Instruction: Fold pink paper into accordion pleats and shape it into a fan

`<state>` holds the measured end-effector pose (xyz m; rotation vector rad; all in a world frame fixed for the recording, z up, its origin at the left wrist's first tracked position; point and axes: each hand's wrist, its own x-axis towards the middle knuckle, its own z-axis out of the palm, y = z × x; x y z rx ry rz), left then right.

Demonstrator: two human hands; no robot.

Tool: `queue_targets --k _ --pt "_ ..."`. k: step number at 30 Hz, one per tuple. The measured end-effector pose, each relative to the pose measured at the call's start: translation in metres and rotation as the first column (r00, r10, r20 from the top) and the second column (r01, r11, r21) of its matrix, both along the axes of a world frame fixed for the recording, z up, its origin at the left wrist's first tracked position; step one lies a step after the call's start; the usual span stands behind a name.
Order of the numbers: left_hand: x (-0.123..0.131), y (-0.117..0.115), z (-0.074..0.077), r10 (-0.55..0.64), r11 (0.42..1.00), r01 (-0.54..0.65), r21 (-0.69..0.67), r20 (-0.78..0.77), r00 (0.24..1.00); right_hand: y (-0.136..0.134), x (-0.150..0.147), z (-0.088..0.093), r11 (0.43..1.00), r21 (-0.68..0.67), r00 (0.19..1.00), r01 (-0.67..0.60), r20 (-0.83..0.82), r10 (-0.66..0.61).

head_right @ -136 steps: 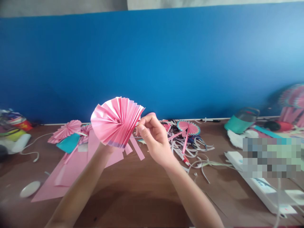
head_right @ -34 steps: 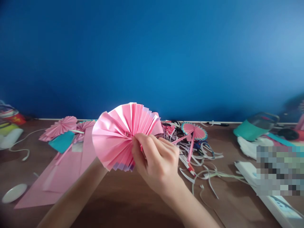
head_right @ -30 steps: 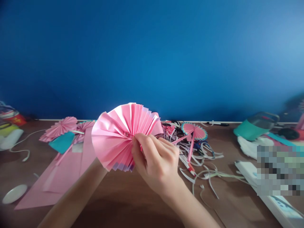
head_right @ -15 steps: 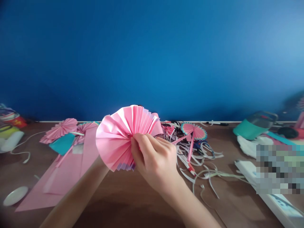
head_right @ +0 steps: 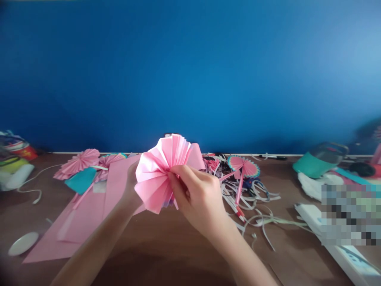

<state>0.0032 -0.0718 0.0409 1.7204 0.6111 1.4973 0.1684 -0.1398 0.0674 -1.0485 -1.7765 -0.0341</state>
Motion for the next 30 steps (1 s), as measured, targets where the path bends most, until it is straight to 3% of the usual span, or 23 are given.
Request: queue_targets --k 5,16,30 --pt "-0.007 -0.009 0.005 0.015 0.998 -0.017 0.061 0.023 1.000 0.014 0.006 -0.002 0.972 -0.150 0.957 -0.183 -0.253 0.141" --pt "-0.007 -0.025 0.014 0.235 0.954 -0.196 0.225 -0.162 0.958 0.032 0.004 -0.013 0.918 -0.176 0.830 -0.356 -0.512 0.223" --pt "-0.015 -0.019 0.015 0.133 0.989 -0.121 0.084 -0.153 0.979 0.035 0.003 -0.016 0.890 -0.216 0.783 -0.401 -0.586 0.210"
